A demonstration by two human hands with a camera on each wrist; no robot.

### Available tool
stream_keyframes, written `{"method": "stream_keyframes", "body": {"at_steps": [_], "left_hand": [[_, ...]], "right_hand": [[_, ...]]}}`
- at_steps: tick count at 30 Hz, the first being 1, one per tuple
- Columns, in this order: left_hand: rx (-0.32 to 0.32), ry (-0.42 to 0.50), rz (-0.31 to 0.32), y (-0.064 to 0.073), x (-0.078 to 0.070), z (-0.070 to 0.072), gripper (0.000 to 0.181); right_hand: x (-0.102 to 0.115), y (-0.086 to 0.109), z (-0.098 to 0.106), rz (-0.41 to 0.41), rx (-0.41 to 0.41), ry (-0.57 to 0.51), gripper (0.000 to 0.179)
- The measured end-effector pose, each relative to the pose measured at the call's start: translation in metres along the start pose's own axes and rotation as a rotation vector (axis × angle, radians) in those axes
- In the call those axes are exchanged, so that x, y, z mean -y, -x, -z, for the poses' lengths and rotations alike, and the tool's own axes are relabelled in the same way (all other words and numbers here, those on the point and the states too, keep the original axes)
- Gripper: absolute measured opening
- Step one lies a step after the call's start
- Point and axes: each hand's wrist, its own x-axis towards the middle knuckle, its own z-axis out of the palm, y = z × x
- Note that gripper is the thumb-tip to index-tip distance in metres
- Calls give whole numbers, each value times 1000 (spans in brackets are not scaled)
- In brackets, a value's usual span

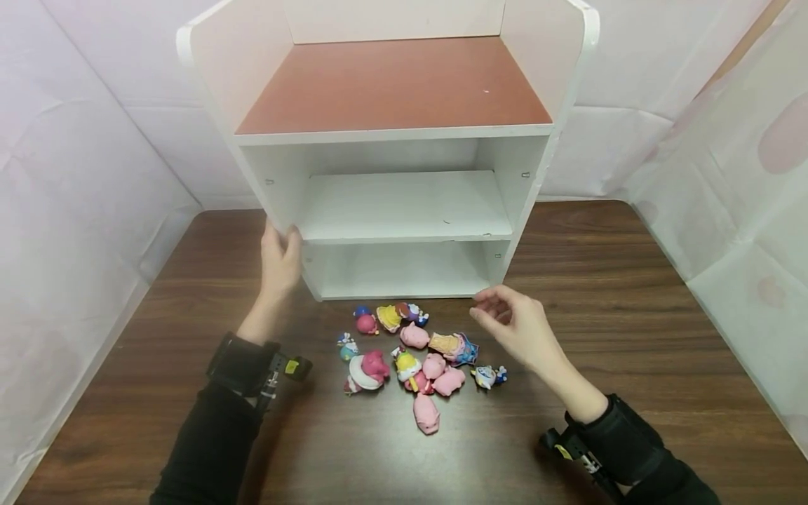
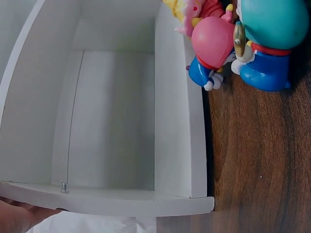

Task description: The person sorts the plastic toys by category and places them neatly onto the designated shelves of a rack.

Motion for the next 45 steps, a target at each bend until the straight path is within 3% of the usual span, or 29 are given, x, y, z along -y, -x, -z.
{"method": "stream_keyframes", "body": {"at_steps": [15,20,22,27,35,38,45], "left_hand": [[-6,-4,8,1,1,0,47],[4,-17,22,1,1,-1,48],[1,-19,15,0,13,-2,49],[-6,-15,2,-3,40,-4,49],[-15,14,6,0,8,-2,47],[-16,19,12,1,5,-2,47],[-21,9,-1,-4,34,-4,48]], "right_hand": [[-21,9,-17,-123,395,-28,38],[-26,9,-20,-142,477,-68,44],[-28,9,-21,-149,502,-95,46],[-33,9,-26,-170,532,-114,49],[-34,7,-29,-149,514,-35,45],[-35,7,-31,-145,497,-31,40],[-38,5,-31,-133,435,-17,35]]}}
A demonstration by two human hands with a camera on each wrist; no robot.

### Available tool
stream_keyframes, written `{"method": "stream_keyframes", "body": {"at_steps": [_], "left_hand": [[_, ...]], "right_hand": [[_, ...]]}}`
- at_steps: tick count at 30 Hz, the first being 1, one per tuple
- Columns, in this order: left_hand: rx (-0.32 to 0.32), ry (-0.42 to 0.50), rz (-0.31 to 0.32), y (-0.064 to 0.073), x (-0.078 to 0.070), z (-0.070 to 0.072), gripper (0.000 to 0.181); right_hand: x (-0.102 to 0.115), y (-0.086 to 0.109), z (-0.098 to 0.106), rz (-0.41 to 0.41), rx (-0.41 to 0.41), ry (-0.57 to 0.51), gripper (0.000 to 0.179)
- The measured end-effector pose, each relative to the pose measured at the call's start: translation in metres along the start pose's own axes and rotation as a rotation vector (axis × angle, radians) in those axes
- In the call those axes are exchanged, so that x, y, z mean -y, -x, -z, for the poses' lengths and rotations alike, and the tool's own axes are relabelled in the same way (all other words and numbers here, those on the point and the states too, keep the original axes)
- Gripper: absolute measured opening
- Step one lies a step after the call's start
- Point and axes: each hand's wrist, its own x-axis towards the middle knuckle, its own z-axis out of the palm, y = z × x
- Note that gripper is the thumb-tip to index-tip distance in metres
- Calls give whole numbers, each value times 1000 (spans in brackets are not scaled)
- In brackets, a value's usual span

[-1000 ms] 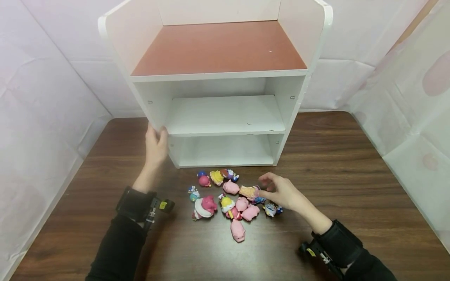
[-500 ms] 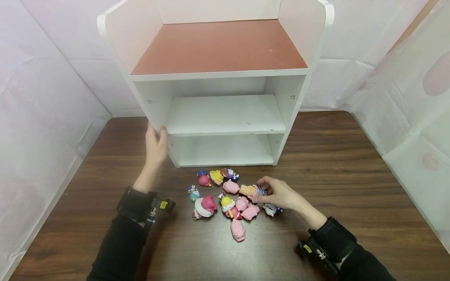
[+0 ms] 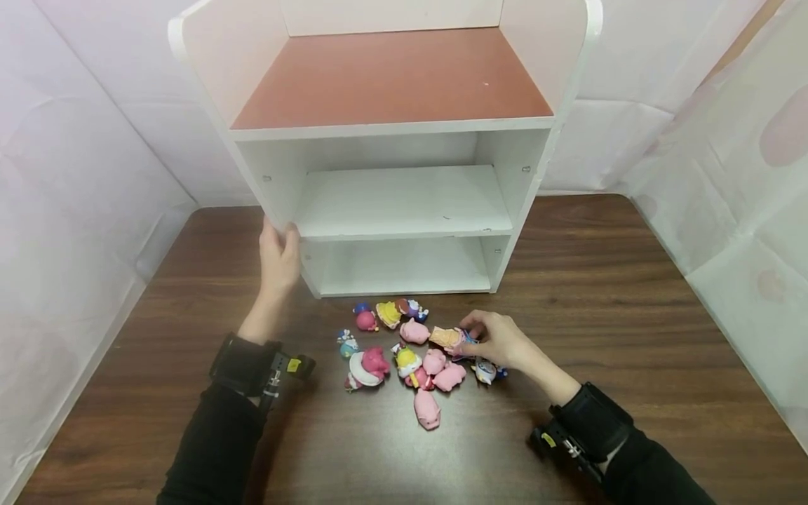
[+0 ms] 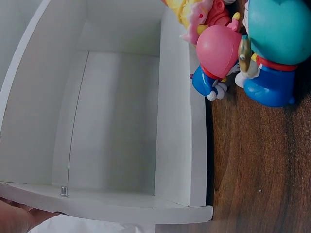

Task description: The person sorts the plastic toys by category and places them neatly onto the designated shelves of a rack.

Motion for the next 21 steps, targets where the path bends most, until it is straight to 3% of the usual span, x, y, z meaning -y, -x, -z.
{"method": "stream_keyframes", "body": {"at_steps": [8,21], "left_hand": [[-7,3,-7,-1,4,0,49],[-8,27,-18,-3,1,0,48]], "right_hand": [[2,2,2,-10,-42,86,32],[11,3,13,117,-149,325,36]]}}
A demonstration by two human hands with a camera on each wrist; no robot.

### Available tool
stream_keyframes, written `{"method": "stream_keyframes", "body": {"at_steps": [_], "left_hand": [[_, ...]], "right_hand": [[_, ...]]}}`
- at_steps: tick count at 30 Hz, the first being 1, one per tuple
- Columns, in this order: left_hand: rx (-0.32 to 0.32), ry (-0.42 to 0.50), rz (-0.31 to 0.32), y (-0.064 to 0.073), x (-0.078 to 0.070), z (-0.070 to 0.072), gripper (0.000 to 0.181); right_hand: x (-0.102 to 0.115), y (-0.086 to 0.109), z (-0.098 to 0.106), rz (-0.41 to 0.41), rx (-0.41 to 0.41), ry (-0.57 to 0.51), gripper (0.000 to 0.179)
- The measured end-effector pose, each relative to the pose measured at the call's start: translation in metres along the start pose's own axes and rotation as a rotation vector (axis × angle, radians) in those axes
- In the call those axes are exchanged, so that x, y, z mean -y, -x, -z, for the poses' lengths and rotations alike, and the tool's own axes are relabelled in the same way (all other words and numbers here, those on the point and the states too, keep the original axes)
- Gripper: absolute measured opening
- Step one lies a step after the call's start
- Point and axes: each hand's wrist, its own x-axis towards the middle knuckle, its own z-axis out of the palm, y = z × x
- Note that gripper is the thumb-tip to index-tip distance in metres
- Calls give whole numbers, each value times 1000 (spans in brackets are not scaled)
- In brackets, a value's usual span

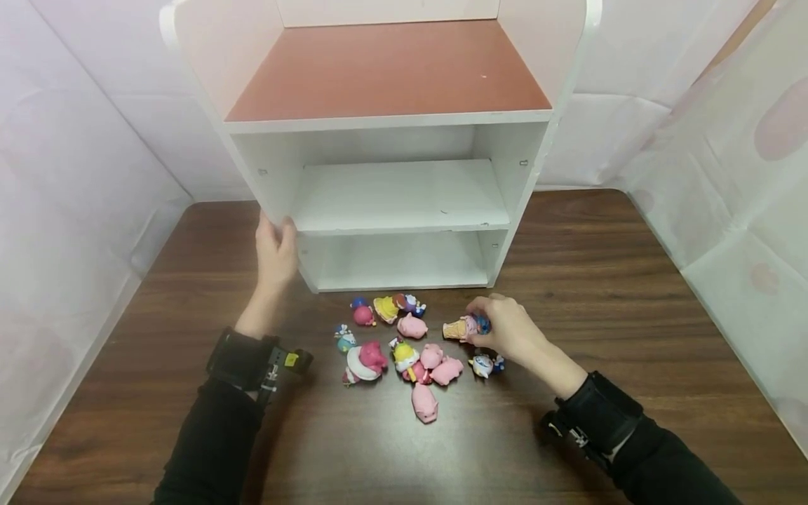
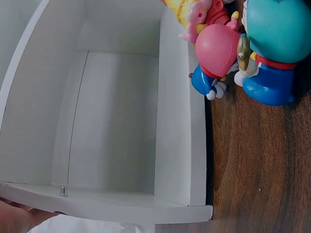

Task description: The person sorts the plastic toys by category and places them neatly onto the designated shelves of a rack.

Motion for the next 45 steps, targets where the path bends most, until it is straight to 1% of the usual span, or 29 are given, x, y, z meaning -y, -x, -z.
{"method": "stream_keyframes", "body": {"at_steps": [3,6,11,15,16,18,19,20,23,25,26,27,31,35,36,38,43,45], "left_hand": [[3,-8,7,0,-1,0,47],[5,-21,1,0,-2,0,46],[0,-17,-12,1,-1,0,45],[-6,-18,-16,1,-2,0,45],[-6,-15,-9,1,-3,0,45],[-1,-10,7,3,-13,0,45],[0,-8,6,3,-13,0,45],[2,-3,10,4,-18,0,45],[7,-12,17,5,-17,-1,45],[4,-16,7,5,-7,-2,46],[4,-15,10,5,-6,-2,46],[2,-17,7,5,-1,-3,46],[1,-7,8,5,0,-2,47],[4,-13,32,5,-1,-1,47],[5,-10,37,5,-2,-1,47],[5,-5,46,6,-10,0,47],[1,1,38,8,-30,2,46],[-3,4,36,8,-32,3,46]], "right_hand": [[3,-1,4,55,-25,62,36],[7,-4,9,101,-32,125,34],[20,-9,14,173,-2,205,35],[29,-13,13,249,7,254,34],[30,-14,12,267,7,261,33],[32,-16,10,297,6,260,32],[33,-16,8,306,8,255,32],[33,-16,7,309,12,246,32],[34,-15,3,306,26,213,30],[35,-14,2,301,33,200,29],[36,-14,1,298,34,193,29],[36,-13,0,296,34,186,29],[37,-13,-2,285,30,165,31],[37,-13,-3,273,26,152,32],[37,-13,-4,271,26,151,33],[37,-14,-5,266,26,148,33],[36,-15,-6,252,26,134,34],[34,-16,-7,246,24,123,34]]}}
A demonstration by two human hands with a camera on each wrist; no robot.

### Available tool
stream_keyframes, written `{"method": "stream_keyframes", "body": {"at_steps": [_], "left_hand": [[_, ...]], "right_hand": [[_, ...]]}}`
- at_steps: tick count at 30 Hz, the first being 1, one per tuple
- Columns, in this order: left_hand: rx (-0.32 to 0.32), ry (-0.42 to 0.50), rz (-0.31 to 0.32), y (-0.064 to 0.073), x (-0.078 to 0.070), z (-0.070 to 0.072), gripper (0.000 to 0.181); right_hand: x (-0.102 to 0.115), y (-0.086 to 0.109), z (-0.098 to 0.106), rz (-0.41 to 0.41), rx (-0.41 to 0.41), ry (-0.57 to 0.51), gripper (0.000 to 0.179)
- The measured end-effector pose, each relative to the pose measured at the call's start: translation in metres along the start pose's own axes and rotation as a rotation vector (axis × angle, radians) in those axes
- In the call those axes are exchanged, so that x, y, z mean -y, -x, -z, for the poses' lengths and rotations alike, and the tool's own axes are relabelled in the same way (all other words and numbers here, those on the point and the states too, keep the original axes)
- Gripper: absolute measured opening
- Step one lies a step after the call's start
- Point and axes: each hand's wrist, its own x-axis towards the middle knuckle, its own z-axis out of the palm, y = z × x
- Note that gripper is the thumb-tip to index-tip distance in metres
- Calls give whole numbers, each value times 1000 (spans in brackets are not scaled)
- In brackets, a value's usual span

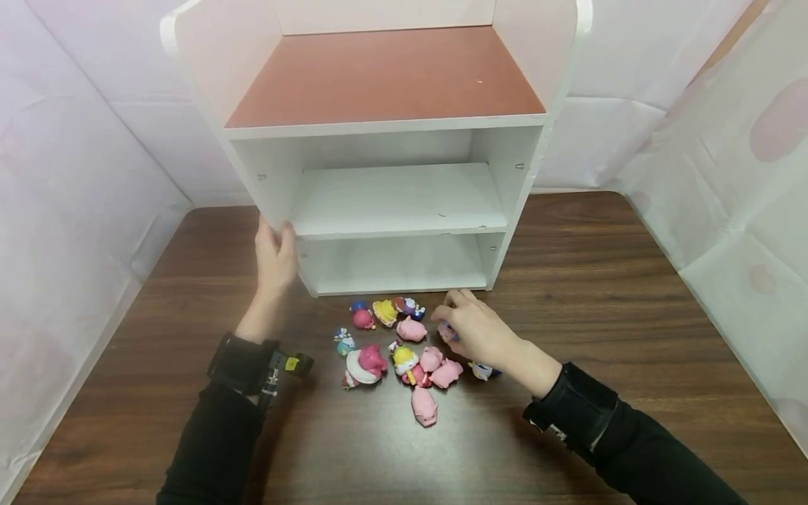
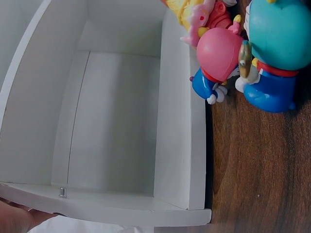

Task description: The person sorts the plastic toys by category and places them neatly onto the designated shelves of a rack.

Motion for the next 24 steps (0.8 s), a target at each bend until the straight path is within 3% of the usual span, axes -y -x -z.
{"method": "stream_keyframes", "body": {"at_steps": [8,18,24], "left_hand": [[1,-5,-6,-1,-1,1,46],[-6,-9,-7,-1,-2,0,45],[2,-12,-6,0,-2,-1,45]], "right_hand": [[-3,-2,-2,-32,-33,-46,30],[2,1,2,-248,-142,-15,37],[3,2,-2,-299,-175,3,38]]}}
